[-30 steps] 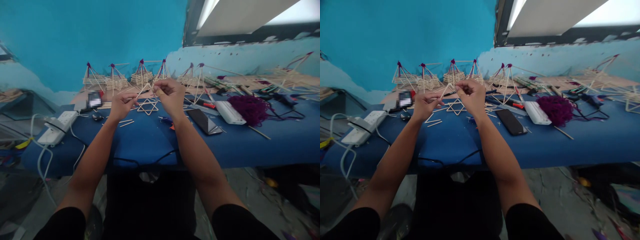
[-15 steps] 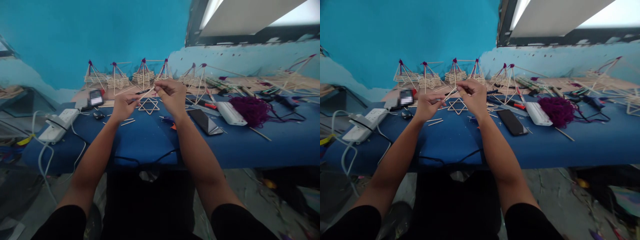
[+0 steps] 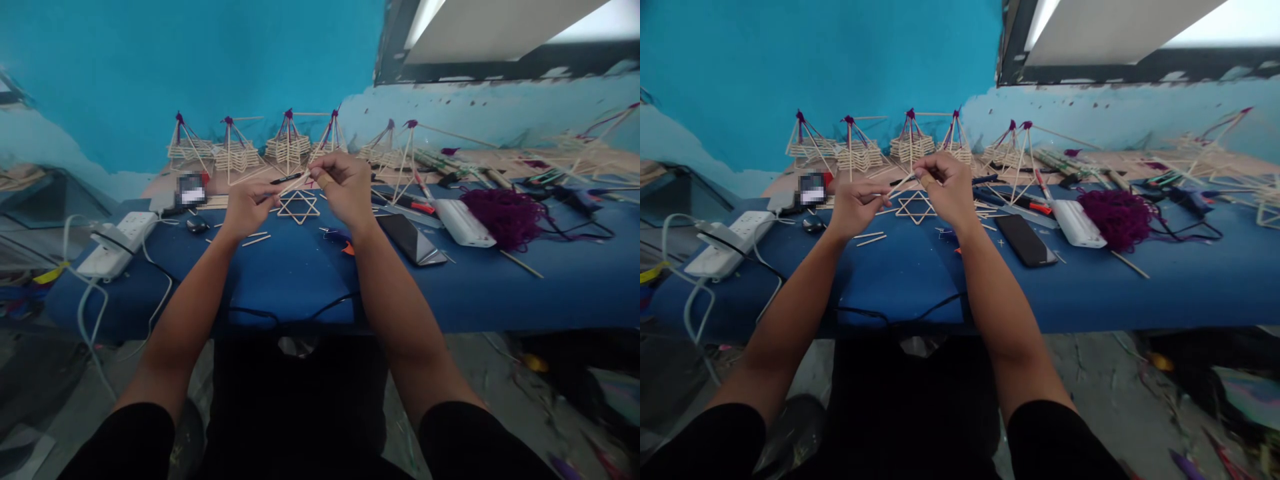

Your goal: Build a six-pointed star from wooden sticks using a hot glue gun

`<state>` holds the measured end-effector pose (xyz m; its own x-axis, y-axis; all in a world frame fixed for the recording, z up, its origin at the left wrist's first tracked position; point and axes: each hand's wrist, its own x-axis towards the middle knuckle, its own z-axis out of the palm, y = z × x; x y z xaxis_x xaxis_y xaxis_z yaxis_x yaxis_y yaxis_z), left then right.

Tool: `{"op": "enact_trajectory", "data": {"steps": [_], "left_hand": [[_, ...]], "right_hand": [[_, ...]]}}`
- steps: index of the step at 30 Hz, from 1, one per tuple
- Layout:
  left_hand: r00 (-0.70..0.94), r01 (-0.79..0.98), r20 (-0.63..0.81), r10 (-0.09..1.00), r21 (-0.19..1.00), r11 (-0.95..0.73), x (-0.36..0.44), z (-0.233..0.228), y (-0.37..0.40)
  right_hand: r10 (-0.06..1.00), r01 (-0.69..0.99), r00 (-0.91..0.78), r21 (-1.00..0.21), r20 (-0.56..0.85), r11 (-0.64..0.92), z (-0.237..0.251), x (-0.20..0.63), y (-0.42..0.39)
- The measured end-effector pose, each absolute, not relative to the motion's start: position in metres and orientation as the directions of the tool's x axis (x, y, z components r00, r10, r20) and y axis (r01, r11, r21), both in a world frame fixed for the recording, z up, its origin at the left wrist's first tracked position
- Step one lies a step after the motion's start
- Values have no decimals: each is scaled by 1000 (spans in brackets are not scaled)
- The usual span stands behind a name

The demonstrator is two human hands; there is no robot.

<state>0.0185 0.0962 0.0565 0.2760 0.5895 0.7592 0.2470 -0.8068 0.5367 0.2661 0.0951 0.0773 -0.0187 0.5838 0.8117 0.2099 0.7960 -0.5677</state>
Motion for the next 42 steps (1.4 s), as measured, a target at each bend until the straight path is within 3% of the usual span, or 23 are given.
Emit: {"op": "enact_trajectory", "data": {"steps": [11,18,29,34,42], "left_hand": [[126,272,618,776,731,-626,20,61,93],[-42,139,462,886,881,-453,22,72,90],[-21,-90,360,933,928,-361,29,69,90],[98,-35,399,912,917,-397,39,58,90],[116,63,496,860,861,-505,45,52,92]], "right_hand": [[738,240,-75,-707,670,666,83,267,90],[750,239,-141,-712,647,660,82,266,92],[811,283,-213,-760,545,585,82,252,83],[815,335,-157,-747,557,575,81,239,77],[823,365,-69,-754,563,546,75,234,81]]}}
